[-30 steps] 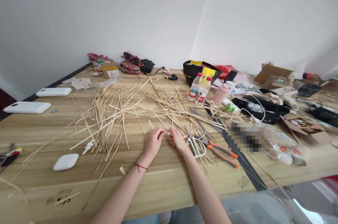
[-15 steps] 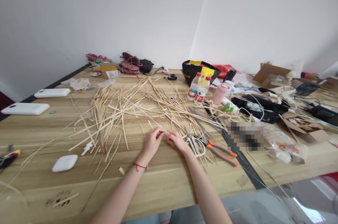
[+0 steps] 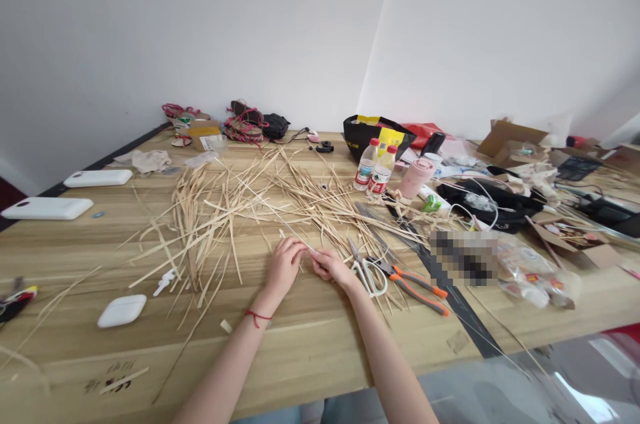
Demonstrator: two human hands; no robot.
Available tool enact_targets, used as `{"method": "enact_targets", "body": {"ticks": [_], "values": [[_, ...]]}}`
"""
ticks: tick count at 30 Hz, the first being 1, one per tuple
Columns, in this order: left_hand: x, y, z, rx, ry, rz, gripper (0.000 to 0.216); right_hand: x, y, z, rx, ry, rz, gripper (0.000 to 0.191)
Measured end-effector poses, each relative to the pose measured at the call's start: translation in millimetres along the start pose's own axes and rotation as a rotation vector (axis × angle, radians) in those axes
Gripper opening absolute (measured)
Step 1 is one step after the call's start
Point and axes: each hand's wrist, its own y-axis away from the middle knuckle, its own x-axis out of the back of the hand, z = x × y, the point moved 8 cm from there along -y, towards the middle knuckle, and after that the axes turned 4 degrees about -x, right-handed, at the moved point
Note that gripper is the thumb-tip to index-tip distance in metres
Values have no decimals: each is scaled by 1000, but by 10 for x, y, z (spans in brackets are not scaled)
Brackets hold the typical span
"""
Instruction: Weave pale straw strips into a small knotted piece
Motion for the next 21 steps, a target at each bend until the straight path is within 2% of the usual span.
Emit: {"method": "enact_targets", "body": {"ticks": [2,5,9,15,18,21], "values": [[47,-4,31,-2,-54,43,11,-34,-7,30,-20,-86,-41,35],[19,1,53,25,6,18,11,-87,-15,28,-7,-202,-104,28],[-65,36,-38,192,302,21,16,-139,-15,3,10,-302,-173,23],[-199,82,-164,448,792,23,28,-159,-12,33,-44,-387,-202,17],[-223,84,-183,509,916,7,39,-181,-8,48,-77,-426,-229,17],[-241,94,-204,538,921,-18,38,-212,1,51,-108,-452,-263,14]]}}
